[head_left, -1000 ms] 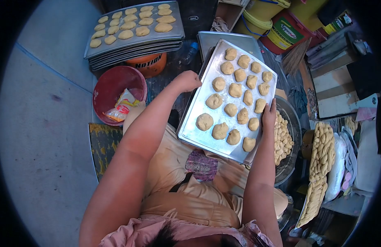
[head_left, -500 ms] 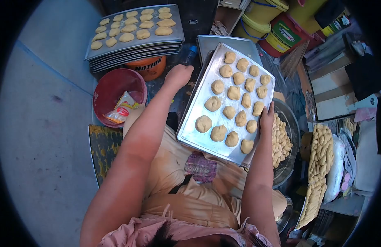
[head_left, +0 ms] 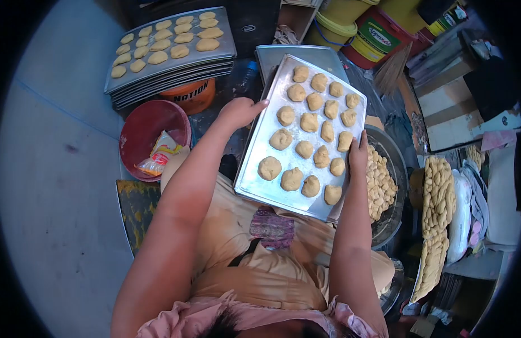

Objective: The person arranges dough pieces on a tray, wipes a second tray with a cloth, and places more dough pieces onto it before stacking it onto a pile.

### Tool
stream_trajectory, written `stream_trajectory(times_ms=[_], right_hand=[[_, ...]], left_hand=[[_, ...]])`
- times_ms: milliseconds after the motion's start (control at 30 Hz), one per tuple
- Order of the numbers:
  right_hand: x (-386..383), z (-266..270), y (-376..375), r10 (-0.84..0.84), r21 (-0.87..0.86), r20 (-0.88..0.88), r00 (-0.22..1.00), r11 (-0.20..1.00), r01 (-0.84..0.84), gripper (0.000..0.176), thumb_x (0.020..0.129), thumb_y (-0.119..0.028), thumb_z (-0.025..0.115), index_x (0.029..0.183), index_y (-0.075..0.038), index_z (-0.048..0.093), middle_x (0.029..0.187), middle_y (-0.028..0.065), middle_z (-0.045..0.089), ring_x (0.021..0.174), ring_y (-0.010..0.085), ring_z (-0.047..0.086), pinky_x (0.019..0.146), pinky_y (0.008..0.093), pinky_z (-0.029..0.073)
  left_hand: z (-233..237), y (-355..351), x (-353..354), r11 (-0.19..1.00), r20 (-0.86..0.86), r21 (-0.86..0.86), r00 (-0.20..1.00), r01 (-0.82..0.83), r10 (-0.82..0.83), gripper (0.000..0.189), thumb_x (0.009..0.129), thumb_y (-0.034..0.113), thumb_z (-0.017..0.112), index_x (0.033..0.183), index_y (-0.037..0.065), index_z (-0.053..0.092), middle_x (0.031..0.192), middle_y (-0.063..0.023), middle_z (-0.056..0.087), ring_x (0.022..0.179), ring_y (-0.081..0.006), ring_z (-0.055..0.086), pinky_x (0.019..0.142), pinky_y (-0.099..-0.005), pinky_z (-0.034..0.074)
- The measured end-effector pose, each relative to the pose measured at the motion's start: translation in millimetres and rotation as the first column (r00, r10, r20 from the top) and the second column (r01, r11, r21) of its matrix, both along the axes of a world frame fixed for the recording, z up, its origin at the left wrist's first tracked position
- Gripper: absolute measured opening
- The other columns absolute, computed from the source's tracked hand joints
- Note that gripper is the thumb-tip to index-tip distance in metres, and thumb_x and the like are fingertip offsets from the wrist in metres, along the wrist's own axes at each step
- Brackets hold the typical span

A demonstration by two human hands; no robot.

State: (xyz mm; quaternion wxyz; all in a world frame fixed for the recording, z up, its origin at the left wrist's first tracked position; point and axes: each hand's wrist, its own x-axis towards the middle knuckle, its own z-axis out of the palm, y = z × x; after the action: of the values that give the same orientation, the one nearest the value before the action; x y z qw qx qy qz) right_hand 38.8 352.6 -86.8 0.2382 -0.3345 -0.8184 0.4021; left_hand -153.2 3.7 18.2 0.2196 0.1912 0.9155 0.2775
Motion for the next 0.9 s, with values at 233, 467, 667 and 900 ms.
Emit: stream_trajectory(times_ms=[233, 467, 667, 900], right_hand=[[1, 16, -10, -0.014, -0.022, 0.04, 0.999, 1.0, 0.015, 0.06, 0.093, -0.024, 0.052, 0.148, -0.006, 0.032, 0.142, 0.0237, 0.045, 0.129, 0.0344, 0.047, 0.106, 0.0369, 0.037], [0, 5, -3, 0.027, 0.034, 0.023, 0.999, 0.999, -0.027, 0.057, 0.095, -0.022, 0.05, 0.147, -0.003, 0.034, 0.144, 0.0232, 0.042, 0.134, 0.0337, 0.042, 0.109, 0.0365, 0.033], [0, -4, 6, 0.046, 0.047, 0.003, 0.999, 0.998, -0.046, 0.057, 0.096, -0.021, 0.049, 0.148, -0.004, 0.032, 0.144, 0.0215, 0.044, 0.127, 0.0281, 0.048, 0.106, 0.0332, 0.035], [1, -20, 39, 0.017, 0.005, 0.08, 0.997, 1.0, -0.018, 0.057, 0.099, -0.025, 0.047, 0.149, -0.005, 0.03, 0.144, 0.0194, 0.045, 0.126, 0.0274, 0.048, 0.105, 0.0336, 0.035]], left_hand=[[-39, 2, -7, 0.983, -0.001, 0.105, 0.989, 0.15, -0.151, 0.033, 0.09, 0.03, 0.057, 0.104, 0.001, 0.065, 0.102, -0.0202, 0.067, 0.101, -0.0372, 0.062, 0.088, -0.0442, 0.049], [-93, -17, -34, 0.977, -0.106, 0.158, 0.981, -0.142, 0.16, 0.022, 0.085, 0.017, 0.061, 0.102, 0.006, 0.07, 0.106, -0.0181, 0.068, 0.1, -0.0338, 0.065, 0.087, -0.0405, 0.05], [-141, -2, -15, 0.512, 0.698, 0.577, 0.71, -0.637, 0.096, 0.023, 0.092, 0.023, 0.061, 0.109, 0.007, 0.065, 0.091, -0.0035, 0.066, 0.08, -0.0143, 0.06, 0.07, -0.0309, 0.049], [-162, -10, -30, 0.521, 0.666, 0.674, 0.735, -0.523, -0.123, 0.027, 0.09, 0.02, 0.065, 0.113, 0.006, 0.064, 0.097, -0.0024, 0.066, 0.086, -0.0123, 0.061, 0.072, -0.0275, 0.05]])
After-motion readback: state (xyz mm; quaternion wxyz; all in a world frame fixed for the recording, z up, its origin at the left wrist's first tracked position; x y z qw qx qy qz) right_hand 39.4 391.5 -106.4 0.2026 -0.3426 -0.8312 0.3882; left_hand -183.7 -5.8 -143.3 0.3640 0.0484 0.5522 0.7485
